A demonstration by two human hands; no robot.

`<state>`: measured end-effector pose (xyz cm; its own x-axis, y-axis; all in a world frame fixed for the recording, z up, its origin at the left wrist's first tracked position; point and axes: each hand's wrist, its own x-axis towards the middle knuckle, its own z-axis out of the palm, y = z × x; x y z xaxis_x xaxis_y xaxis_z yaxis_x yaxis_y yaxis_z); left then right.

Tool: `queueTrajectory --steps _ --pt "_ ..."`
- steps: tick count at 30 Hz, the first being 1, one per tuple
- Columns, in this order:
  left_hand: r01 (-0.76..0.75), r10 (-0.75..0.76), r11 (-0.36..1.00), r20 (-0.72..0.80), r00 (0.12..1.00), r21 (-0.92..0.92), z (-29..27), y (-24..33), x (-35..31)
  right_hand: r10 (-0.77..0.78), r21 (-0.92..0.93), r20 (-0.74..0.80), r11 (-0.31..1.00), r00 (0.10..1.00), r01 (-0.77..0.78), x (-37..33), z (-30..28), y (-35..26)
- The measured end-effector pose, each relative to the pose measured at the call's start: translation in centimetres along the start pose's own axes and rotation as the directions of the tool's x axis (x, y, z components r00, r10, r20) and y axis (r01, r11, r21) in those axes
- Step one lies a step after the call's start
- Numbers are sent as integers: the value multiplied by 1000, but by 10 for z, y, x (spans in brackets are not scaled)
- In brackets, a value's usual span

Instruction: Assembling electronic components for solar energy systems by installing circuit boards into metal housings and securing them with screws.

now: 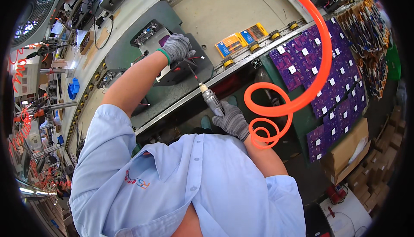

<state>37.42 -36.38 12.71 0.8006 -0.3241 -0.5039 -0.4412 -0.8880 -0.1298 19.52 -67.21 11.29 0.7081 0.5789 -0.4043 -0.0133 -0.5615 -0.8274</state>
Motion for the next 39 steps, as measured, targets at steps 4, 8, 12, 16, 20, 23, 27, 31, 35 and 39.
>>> queueTrajectory --steps 4,8,12,16,20,23,27,31,35,39 --pt "1 -1 1000 3 1000 18 1 -1 2 47 -44 26 998 999 -46 3 -4 -1" --pt "-15 15 1000 -28 1000 18 1 -2 4 30 -8 30 1000 999 -30 8 -7 -3" --pt "29 -29 1000 -21 999 -2 1 -3 6 41 -1 29 999 999 -41 9 -8 -4" --pt "76 -76 997 -12 997 -22 -3 -1 1 41 -11 27 999 999 -41 7 -4 0" --pt "79 -79 997 10 997 -12 -14 4 -11 43 -123 3 991 999 -42 7 5 8" --pt "108 -108 994 -6 994 -6 -21 9 -18 47 -99 -28 994 998 -50 7 12 11" --pt "156 -156 988 -18 988 16 -23 12 -20 6 44 -20 999 1000 -5 4 15 8" --pt "152 -152 988 -6 988 -17 -19 7 -14 6 44 7 999 1000 -6 8 6 5" --pt "151 -152 986 -13 988 -70 -16 4 -8 17 33 -6 999 1000 -17 12 0 3" --pt "141 -140 985 15 990 -103 -16 3 -3 13 6 -10 1000 1000 -13 15 -7 1"
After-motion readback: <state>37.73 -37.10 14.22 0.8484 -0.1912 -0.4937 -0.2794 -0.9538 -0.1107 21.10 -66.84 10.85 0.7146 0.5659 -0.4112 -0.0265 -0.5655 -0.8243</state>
